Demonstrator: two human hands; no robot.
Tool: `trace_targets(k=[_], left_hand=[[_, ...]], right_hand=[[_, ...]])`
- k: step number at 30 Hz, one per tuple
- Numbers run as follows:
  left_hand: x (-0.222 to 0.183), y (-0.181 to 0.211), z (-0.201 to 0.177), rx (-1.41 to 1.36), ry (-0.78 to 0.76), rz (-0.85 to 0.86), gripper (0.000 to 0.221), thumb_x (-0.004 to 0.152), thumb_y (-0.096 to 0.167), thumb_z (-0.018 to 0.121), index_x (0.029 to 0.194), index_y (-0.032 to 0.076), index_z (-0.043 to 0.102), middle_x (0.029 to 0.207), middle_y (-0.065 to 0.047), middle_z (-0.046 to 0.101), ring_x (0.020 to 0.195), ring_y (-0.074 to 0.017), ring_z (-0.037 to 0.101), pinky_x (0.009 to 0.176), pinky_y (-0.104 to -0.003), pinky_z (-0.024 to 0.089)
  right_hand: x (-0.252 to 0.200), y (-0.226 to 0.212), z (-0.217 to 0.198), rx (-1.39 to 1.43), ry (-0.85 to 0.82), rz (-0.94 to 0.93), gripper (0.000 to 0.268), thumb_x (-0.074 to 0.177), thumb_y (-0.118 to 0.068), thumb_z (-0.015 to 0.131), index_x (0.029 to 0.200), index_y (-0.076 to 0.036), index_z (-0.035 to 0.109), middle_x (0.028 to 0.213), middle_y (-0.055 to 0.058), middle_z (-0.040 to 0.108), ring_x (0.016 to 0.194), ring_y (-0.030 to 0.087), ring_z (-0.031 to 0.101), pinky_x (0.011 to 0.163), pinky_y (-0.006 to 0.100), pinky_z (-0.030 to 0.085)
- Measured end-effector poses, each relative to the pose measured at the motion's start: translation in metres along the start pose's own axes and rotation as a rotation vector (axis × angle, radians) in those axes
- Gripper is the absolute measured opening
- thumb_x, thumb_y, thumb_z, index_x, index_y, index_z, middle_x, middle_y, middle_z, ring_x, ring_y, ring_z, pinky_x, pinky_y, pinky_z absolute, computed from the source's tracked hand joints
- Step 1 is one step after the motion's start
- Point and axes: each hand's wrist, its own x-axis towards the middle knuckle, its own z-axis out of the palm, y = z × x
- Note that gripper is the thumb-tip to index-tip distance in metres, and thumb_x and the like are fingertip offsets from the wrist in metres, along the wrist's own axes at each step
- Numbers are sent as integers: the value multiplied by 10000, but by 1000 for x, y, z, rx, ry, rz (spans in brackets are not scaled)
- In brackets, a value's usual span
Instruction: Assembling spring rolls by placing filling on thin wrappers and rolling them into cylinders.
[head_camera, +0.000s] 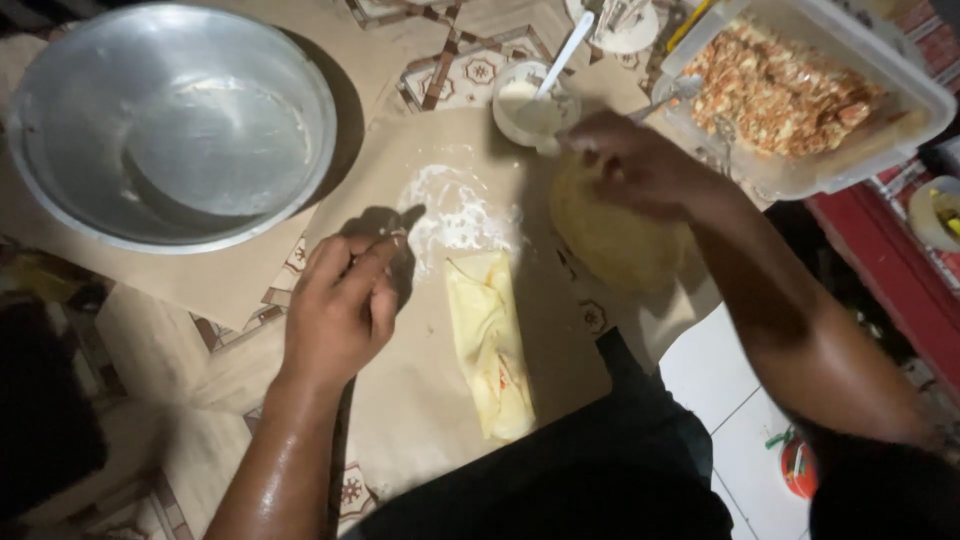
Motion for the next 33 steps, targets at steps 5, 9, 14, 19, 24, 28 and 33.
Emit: trace_targets(k=[5,9,14,19,24,28,33], left_hand=[[5,0,1,10,102,81,267,935,-13,551,1103,17,757,912,-128,580,774,-339,633,730,-445,555],[5,1,4,29,105,100,254,940,13,564,1093,34,764,918,-126,591,777,-336,643,741,-436,565],[8,7,0,41,86,73,237,957,42,568,1092,27,763,919,-122,598,787,-336,651,749,-444,567],[5,4,0,29,106,76,238,941,25,575,1097,21,756,911,-128,576,783,-348,647,748,-451,557],[6,6,1,44,89,64,245,929,22,587,1095,34,766,905,-105,589,785,-322,652,767,-441,564],[6,8,-1,17,85,52,239,929,-9,569,1088,-2,747,904,-128,583,782,-344,647,760,-462,565],[5,6,0,28,88,49,224,928,1,572,1075,-11,740,909,-135,582,775,-346,640,771,-471,567]], right_hand=[[-68,-24,56,525,-171,-207,288,870,-171,570,1092,-15,665,1044,91,591,871,197,572,731,357,470],[-67,-5,93,-378,257,-880,632,871,-66,697,1455,-266,562,1366,146,483,1175,287,534,939,376,402],[-25,32,112,-1000,527,-632,745,859,-231,744,1536,-357,458,1333,162,582,921,241,677,758,434,492],[-31,32,111,-941,534,-809,860,813,-264,798,1533,-464,372,1378,159,465,939,266,622,761,422,510],[-37,28,122,-935,467,-820,726,745,-303,799,1373,-506,499,1270,166,508,969,295,580,771,440,473],[-25,28,121,-1059,412,-725,642,804,-299,719,1397,-490,565,1218,137,585,1039,285,613,821,428,469],[-3,51,131,-1137,529,-711,514,885,-281,654,1371,-441,594,1170,127,599,1038,276,594,830,410,451]])
